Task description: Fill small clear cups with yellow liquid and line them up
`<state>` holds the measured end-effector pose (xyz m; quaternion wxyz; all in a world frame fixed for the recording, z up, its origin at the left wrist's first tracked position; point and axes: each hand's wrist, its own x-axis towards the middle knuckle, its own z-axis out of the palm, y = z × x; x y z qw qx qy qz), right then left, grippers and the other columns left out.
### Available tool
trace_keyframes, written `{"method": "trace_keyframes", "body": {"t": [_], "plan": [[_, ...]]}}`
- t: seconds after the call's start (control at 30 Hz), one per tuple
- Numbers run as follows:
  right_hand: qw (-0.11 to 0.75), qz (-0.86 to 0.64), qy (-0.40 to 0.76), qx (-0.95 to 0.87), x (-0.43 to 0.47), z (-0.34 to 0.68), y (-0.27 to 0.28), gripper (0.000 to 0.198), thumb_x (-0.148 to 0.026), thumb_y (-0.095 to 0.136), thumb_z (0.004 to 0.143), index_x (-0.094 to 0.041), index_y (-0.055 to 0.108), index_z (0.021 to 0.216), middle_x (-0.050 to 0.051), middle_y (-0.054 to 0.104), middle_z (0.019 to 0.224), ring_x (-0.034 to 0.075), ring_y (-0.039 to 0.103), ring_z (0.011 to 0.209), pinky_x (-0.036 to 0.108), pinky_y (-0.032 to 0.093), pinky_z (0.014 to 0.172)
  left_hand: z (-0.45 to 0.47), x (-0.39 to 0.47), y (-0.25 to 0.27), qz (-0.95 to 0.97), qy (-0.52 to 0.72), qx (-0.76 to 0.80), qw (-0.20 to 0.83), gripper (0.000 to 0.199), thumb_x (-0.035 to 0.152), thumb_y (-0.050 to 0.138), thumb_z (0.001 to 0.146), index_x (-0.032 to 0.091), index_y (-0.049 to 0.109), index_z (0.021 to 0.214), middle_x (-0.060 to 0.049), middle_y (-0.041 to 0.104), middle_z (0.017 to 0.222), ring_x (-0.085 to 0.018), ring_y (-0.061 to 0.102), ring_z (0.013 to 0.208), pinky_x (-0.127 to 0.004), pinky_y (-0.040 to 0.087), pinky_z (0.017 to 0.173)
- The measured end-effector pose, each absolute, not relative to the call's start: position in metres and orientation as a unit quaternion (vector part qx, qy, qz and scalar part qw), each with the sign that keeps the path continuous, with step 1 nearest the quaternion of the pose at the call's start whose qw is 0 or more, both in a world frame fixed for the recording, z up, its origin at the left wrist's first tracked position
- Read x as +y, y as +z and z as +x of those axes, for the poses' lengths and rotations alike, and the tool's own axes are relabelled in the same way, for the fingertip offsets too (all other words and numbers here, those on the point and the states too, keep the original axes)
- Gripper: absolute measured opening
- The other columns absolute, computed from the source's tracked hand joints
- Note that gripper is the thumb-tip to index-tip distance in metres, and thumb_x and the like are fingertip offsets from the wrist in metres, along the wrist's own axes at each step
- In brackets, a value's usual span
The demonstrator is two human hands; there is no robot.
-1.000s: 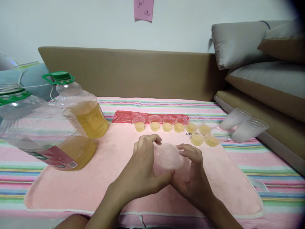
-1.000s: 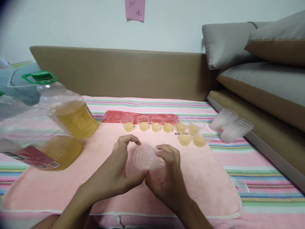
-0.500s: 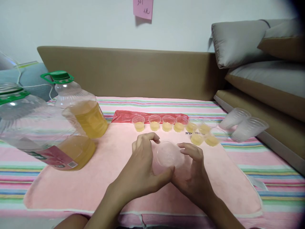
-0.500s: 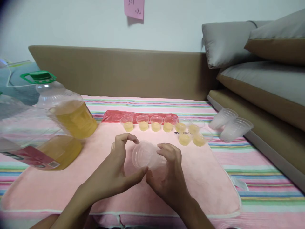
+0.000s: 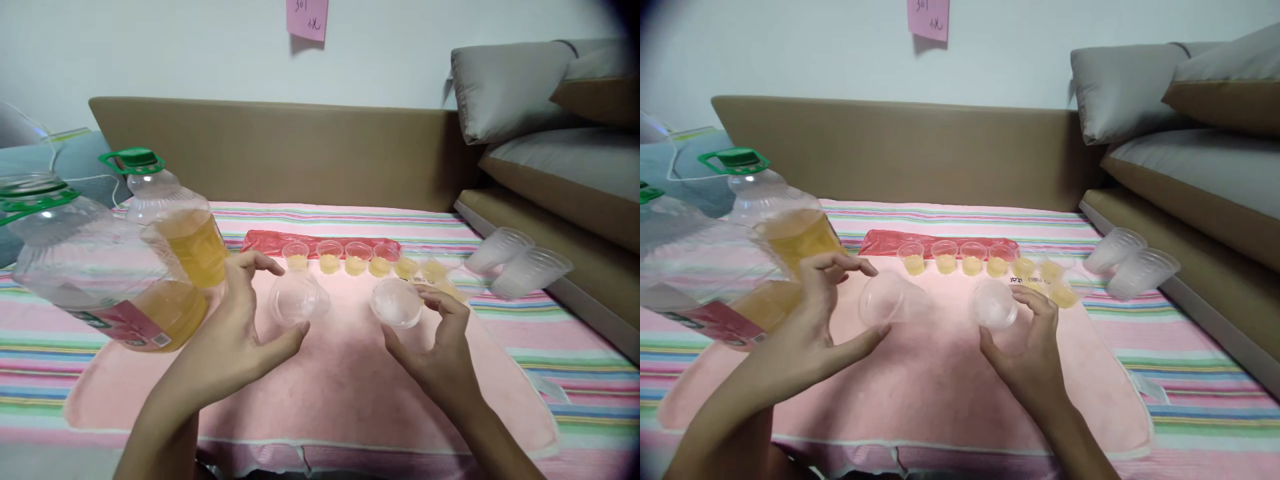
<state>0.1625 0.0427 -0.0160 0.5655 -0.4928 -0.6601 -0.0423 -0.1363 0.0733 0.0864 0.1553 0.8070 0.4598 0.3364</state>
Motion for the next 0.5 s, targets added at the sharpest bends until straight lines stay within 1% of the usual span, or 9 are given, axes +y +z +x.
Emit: {"method": "trace_keyframes", "body": {"t": [0.07,0.13,0.2,0.33,0.5], "plan": [[0.567,-0.498,-0.052,-0.654,0.043,0.164,-0.016,0.059,-0.041,0.078,0.093,-0.018,0.046,0.137,0.015,0.049,0.132,0.036,0.052,0.124,0.059,0.043,0.105,-0.132,0.073,0.083,0.816,0.268,0.479,0.178,0.063,0.036,0.072,0.082,0.03,0.033,0.131,-0.008,0.042,0.133,-0.036,0.046,0.132,-0.063,0.041,0.113],[0.569,-0.502,-0.055,-0.649,0.043,0.165,-0.016,0.059,-0.042,0.078,0.093,-0.018,0.046,0.137,0.015,0.048,0.132,0.035,0.053,0.124,0.057,0.044,0.105,-0.122,0.072,0.079,0.818,0.209,0.484,0.229,0.061,0.034,0.07,0.079,0.029,0.036,0.129,-0.009,0.044,0.132,-0.037,0.049,0.126,-0.062,0.048,0.103],[0.572,-0.502,-0.056,-0.646,0.044,0.165,-0.017,0.061,-0.042,0.079,0.093,-0.017,0.046,0.137,0.015,0.048,0.131,0.034,0.054,0.123,0.056,0.044,0.104,-0.112,0.071,0.074,0.822,0.179,0.473,0.26,0.06,0.031,0.069,0.075,0.028,0.039,0.127,-0.01,0.046,0.13,-0.038,0.051,0.123,-0.06,0.051,0.098],[0.573,-0.501,-0.053,-0.647,0.045,0.165,-0.018,0.063,-0.042,0.081,0.092,-0.017,0.046,0.138,0.015,0.049,0.132,0.035,0.054,0.123,0.058,0.044,0.103,-0.096,0.071,0.065,0.847,0.173,0.432,0.258,0.059,0.026,0.071,0.07,0.027,0.044,0.122,-0.009,0.052,0.126,-0.037,0.05,0.123,-0.059,0.049,0.101],[0.571,-0.502,-0.052,-0.647,0.044,0.167,-0.017,0.063,-0.041,0.08,0.092,-0.017,0.046,0.139,0.016,0.048,0.133,0.035,0.053,0.124,0.059,0.044,0.105,-0.091,0.072,0.058,0.856,0.173,0.414,0.257,0.059,0.022,0.07,0.069,0.027,0.045,0.122,-0.008,0.054,0.126,-0.035,0.051,0.123,-0.058,0.049,0.102]]}}
